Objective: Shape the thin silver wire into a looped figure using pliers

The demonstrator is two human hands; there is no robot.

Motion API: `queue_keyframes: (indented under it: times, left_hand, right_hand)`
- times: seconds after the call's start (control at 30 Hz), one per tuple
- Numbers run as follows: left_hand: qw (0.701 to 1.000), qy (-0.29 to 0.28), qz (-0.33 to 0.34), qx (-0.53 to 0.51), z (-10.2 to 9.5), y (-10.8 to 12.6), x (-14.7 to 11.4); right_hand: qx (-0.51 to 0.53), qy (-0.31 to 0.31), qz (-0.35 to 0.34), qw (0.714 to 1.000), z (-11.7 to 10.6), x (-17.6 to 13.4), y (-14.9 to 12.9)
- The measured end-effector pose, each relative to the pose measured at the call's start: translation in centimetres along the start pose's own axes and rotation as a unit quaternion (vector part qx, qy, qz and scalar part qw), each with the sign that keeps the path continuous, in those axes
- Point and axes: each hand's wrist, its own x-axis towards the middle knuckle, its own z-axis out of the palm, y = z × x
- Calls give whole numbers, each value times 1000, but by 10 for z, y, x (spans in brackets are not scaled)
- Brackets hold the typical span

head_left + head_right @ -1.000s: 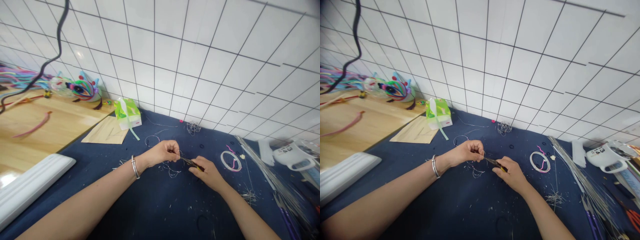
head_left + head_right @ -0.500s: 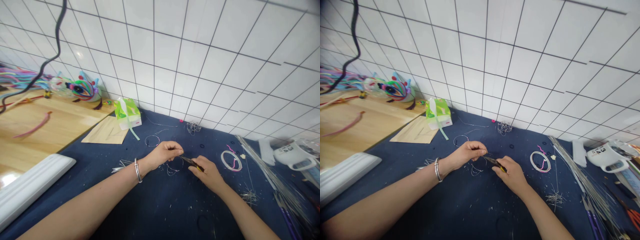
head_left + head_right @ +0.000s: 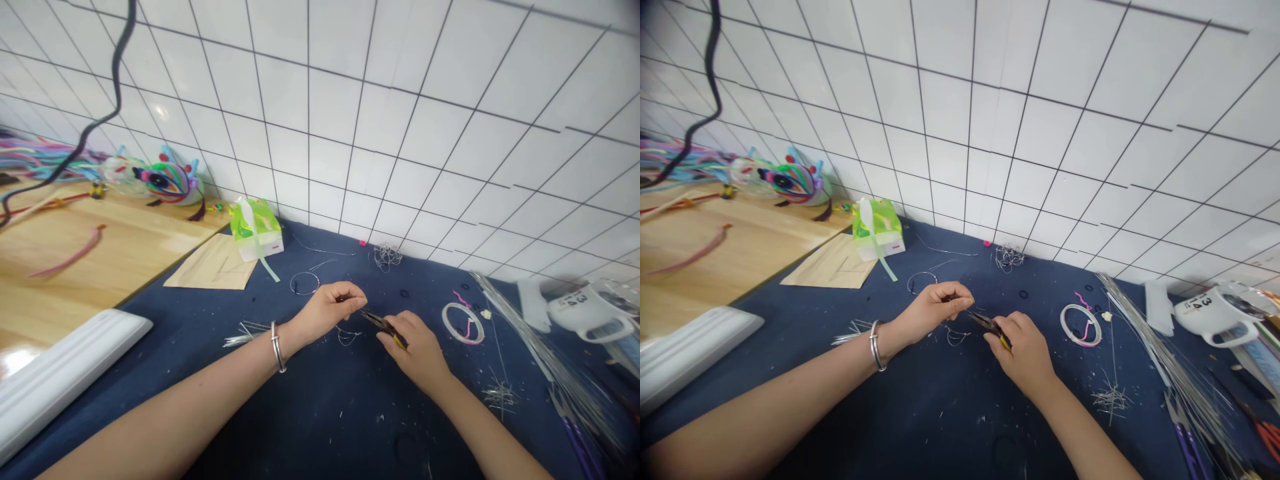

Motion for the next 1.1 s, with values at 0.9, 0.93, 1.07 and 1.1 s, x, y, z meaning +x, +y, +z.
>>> queue_keyframes:
  times: [0.9, 0.93, 1.07, 1.1]
  left_hand:
    - [999, -20, -38, -16, 2, 1, -2]
    - [999, -20, -42, -22, 2, 1, -2]
    - [998, -29, -40, -41, 3, 1, -1]
    - [998, -33, -40, -43, 3, 1, -1]
  right_hand:
    - [-118, 68, -39, 990, 3, -4, -5]
    - [-119, 68, -38, 990, 3, -4, -5]
    - [-124, 68, -35, 989, 3, -4, -3]
    - [-125, 70, -36, 989, 3, -4, -3]
